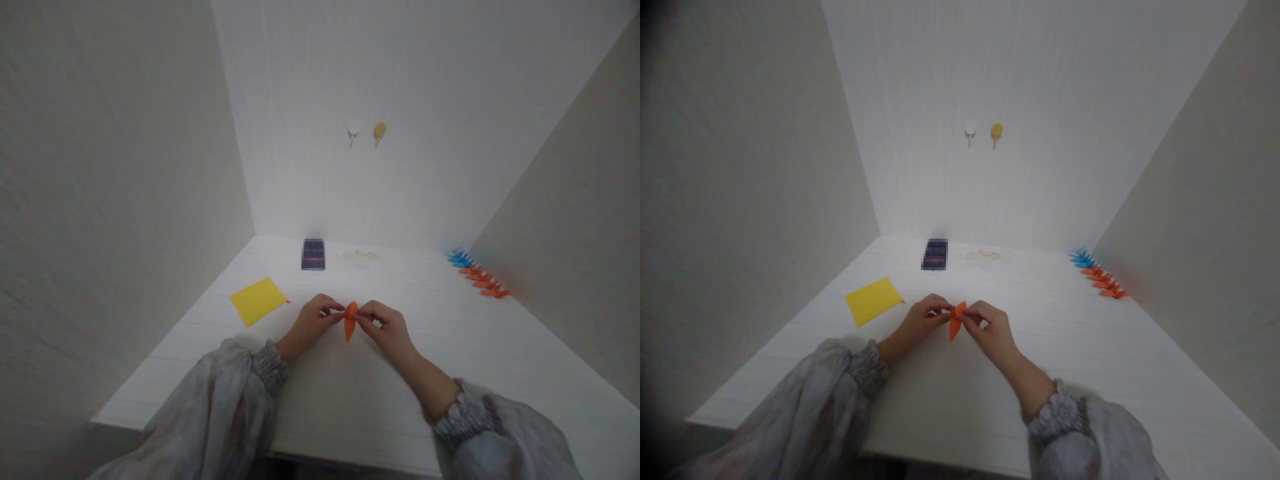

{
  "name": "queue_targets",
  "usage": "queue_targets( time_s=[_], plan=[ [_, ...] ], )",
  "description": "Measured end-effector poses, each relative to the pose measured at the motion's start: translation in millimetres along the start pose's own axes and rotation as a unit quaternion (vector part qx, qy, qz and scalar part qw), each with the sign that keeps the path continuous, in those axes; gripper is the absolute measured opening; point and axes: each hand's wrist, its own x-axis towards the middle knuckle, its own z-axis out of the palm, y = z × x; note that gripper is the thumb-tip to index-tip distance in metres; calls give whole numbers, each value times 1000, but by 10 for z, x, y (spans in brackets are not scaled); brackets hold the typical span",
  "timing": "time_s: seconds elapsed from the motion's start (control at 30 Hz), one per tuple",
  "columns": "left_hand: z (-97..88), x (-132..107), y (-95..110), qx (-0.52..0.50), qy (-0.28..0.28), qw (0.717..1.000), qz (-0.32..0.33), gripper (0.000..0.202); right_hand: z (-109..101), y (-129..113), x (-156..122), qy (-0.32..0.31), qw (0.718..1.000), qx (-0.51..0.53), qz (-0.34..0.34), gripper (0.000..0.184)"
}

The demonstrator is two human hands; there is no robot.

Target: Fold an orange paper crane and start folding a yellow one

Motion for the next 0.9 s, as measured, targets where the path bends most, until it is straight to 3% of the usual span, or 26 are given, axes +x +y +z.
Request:
queue_targets(
  time_s=[0.3, 0.43, 0.53, 0.67, 0.8, 0.9],
  plan=[
    [-10, 50, -33, 88, 23, 995, 42, 15, 125, 268, -19, 73, 989, -82, 101, 23],
    [-21, 47, -87, 115, 33, 991, 62, 15, 50, 377, -33, 110, 976, -133, 135, 25],
    [24, 53, -92, 131, 36, 987, 81, 15, -118, 478, -82, 150, 961, -163, 169, 27],
    [227, 97, -16, 127, 45, 987, 87, 16, -392, 616, -212, 196, 935, -204, 212, 30],
    [460, 127, 79, 119, 17, 987, 104, 17, -719, 732, -339, 227, 910, -250, 241, 29],
    [524, 123, 94, 124, -17, 984, 131, 18, -1063, 843, -406, 258, 884, -286, 264, 28]
  ],
)
